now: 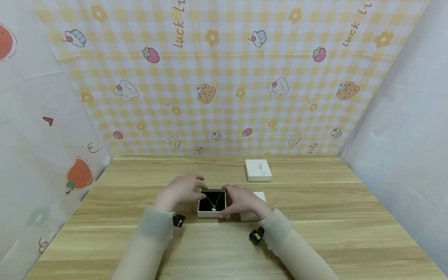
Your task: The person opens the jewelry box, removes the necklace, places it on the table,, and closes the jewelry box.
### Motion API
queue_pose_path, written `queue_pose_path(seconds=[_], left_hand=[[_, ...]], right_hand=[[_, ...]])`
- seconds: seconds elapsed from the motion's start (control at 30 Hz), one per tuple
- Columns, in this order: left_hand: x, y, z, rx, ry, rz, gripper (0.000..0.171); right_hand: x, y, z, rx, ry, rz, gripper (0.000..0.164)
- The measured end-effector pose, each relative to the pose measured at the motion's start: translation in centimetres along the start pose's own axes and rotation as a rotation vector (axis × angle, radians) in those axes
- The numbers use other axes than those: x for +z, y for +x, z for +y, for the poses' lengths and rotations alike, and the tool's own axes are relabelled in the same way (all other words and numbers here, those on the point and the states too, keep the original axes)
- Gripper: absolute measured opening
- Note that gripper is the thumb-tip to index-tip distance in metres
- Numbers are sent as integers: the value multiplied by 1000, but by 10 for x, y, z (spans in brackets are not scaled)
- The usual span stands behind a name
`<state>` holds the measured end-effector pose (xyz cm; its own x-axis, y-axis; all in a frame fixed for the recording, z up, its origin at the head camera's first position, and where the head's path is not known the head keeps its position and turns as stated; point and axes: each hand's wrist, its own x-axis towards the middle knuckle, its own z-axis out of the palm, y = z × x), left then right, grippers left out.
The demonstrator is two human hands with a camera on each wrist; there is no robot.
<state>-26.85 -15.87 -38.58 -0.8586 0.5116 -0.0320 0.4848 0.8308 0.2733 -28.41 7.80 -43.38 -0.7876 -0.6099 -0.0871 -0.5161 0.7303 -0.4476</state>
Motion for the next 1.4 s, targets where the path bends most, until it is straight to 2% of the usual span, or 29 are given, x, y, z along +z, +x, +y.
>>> queue_pose_path(seconds=[0.1,0.3,0.57,0.7,1.07,1.4], left_hand=[[3,3,5,-27,16,-30,29],[9,5,9,-102,-15,-67,33],[15,8,13,-133,-19,-94,42],[18,9,13,-151,-33,-92,39],[24,11,9,-132,-43,-58,27],[22,12,3,-82,-94,-67,29]], right_hand=[[0,0,0,6,2,-1,96],[0,0,-1,13,-2,0,97],[-2,0,-1,8,-14,5,96],[-2,-1,-2,6,-14,4,95],[-3,-3,-4,11,-25,11,93],[-3,-3,-4,20,-23,16,94]])
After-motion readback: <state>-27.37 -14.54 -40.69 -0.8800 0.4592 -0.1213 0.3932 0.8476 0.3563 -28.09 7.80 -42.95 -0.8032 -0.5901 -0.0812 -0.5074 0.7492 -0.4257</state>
